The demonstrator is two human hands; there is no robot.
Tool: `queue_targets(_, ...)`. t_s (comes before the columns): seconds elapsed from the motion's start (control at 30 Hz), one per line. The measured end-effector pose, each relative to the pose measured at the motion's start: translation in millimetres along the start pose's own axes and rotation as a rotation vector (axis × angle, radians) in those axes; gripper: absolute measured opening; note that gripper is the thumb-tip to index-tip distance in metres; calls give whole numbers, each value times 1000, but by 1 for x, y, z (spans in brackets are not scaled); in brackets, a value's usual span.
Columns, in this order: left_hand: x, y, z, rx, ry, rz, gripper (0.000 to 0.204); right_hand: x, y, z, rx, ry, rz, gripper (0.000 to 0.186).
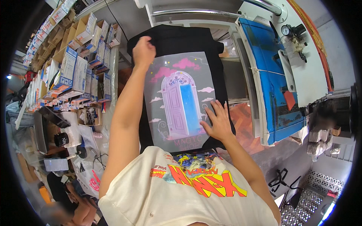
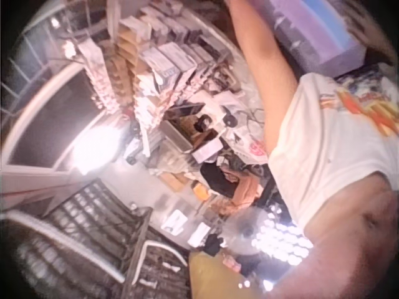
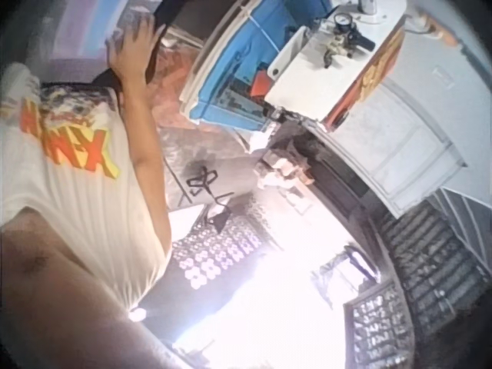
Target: The person aligns a transfer sheet on a black t-shirt and uses a heat press machine to apply the design. They then remove the t-shirt, place a white t-shirt on the press, and repeat the process with a different transfer sheet.
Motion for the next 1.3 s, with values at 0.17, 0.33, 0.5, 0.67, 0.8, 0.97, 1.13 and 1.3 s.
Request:
queue_targets(0.17, 86, -59, 69, -58, -11, -61, 12, -6, 33, -11, 30, -27, -40, 60)
queue_targets(0.33, 134, -177, 36, -142, 8, 50, 6, 1, 46, -23, -22, -55, -127, 57)
queue_targets(0.5, 135, -266, 7, -228, 124, 265, 31, 8, 26, -17, -93, -57, -168, 43)
queue_targets(0.67, 122, -267, 15, -212, 197, 249, 37, 10, 14, -31, -134, 131, -314, 35)
queue_targets(0.8, 119, -264, 16, -208, 200, 230, 39, 1, 11, -25, -54, -31, -244, 39)
queue_targets(0.97, 122, -265, 21, -203, 180, 227, 43, 1, 12, -19, -45, -104, -215, 39)
queue_targets(1.13, 122, -268, 18, -212, 199, 229, 42, -5, 10, -22, -57, -134, -182, 39)
queue_targets(1.3, 126, -268, 24, -171, 106, 197, 37, -4, 8, -23, -60, -106, -190, 43)
Point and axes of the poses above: each hand's wrist, its own y-axis towards the middle knuckle, its own x-axis out of the back of the hand, z = x × y, the point moved 8 cm from there along y, towards the middle knuckle, and after that the axes turned 12 degrees about x, right-handed, at the moved point
